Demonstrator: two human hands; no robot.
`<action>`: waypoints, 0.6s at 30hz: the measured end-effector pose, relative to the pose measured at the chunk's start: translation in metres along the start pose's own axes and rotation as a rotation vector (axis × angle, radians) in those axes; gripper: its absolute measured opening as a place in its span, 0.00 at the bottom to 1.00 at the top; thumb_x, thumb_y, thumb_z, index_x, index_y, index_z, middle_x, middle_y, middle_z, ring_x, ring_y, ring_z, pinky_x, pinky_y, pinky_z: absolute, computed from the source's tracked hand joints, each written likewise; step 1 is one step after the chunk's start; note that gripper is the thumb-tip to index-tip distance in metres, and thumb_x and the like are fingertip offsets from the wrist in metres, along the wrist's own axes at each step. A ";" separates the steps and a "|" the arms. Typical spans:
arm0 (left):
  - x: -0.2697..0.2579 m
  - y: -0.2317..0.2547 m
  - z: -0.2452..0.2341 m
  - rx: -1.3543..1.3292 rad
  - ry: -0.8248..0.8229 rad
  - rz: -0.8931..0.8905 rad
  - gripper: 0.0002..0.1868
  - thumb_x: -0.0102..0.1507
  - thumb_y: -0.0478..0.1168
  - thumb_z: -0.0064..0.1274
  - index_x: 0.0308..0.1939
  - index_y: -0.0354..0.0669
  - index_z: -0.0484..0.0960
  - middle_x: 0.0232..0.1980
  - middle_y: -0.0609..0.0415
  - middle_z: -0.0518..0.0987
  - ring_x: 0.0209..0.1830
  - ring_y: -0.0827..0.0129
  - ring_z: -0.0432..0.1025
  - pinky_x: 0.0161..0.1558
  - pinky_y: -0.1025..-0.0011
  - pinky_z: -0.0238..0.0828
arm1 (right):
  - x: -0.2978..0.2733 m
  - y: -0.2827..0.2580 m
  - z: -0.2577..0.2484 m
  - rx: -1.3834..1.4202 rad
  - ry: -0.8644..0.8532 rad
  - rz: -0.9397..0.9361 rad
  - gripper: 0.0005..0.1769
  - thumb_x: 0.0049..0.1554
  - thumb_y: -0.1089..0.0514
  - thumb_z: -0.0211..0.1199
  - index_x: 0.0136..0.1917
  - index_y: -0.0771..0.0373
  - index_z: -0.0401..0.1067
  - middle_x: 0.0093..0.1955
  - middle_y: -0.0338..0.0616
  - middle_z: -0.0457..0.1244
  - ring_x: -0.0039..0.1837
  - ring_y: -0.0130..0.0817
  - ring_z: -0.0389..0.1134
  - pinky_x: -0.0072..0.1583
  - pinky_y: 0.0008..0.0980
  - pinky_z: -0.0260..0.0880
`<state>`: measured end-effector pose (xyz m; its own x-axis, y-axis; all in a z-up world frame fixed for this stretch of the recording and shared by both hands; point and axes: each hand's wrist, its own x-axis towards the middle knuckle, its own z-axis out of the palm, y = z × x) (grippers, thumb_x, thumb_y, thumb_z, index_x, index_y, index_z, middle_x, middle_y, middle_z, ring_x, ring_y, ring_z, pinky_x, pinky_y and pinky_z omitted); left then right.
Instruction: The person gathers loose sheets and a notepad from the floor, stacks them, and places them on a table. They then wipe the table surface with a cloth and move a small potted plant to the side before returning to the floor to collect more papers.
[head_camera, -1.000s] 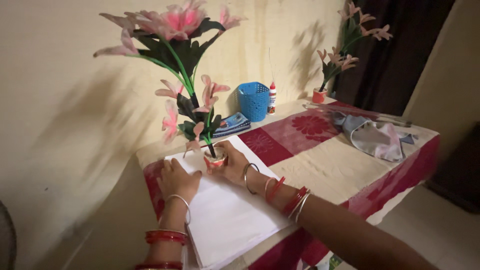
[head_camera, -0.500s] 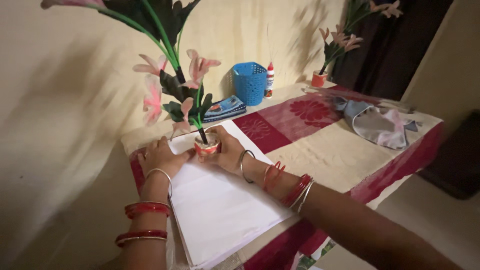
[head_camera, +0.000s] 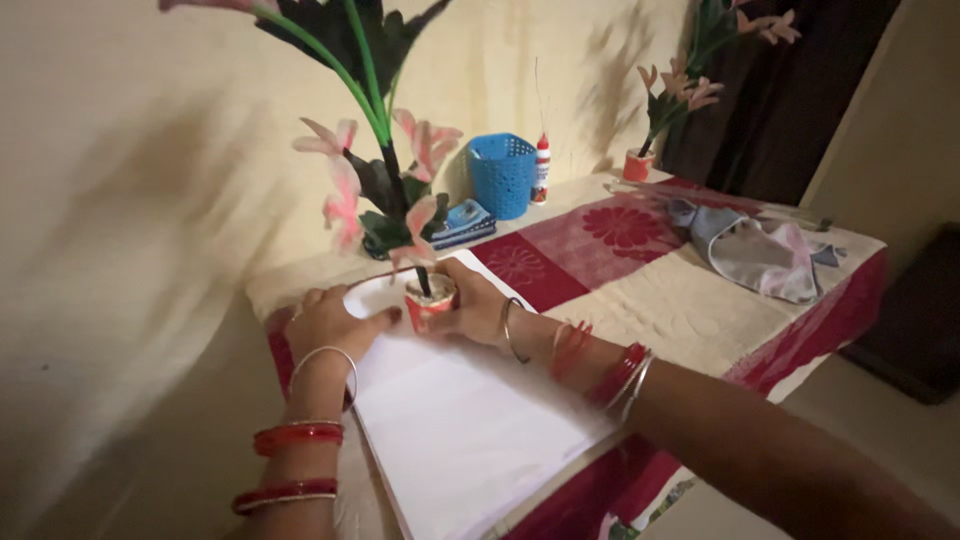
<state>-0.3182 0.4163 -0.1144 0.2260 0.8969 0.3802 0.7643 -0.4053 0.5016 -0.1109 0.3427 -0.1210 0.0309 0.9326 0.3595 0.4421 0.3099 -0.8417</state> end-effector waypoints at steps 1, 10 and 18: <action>0.000 0.002 -0.001 -0.014 0.001 0.015 0.41 0.47 0.64 0.66 0.61 0.54 0.82 0.62 0.44 0.76 0.65 0.51 0.69 0.64 0.57 0.66 | -0.001 -0.002 -0.005 -0.071 -0.008 -0.022 0.43 0.40 0.55 0.78 0.65 0.66 0.64 0.55 0.46 0.68 0.56 0.32 0.70 0.57 0.32 0.73; -0.003 0.003 0.001 -0.407 -0.163 0.082 0.29 0.50 0.54 0.67 0.51 0.44 0.87 0.53 0.43 0.85 0.53 0.57 0.81 0.57 0.65 0.74 | 0.004 -0.016 -0.011 -0.032 -0.050 -0.007 0.43 0.39 0.59 0.80 0.65 0.67 0.64 0.56 0.44 0.68 0.58 0.31 0.70 0.60 0.32 0.72; 0.008 -0.013 0.028 -0.584 -0.089 0.120 0.24 0.55 0.40 0.58 0.56 0.43 0.83 0.52 0.43 0.86 0.53 0.56 0.81 0.57 0.64 0.73 | 0.035 -0.022 0.020 0.061 0.051 0.027 0.41 0.40 0.64 0.78 0.65 0.66 0.64 0.55 0.45 0.68 0.57 0.31 0.71 0.57 0.33 0.74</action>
<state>-0.3096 0.4334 -0.1400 0.3593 0.8398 0.4071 0.2777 -0.5126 0.8125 -0.1372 0.3724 -0.0974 0.0884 0.9305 0.3554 0.3853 0.2971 -0.8737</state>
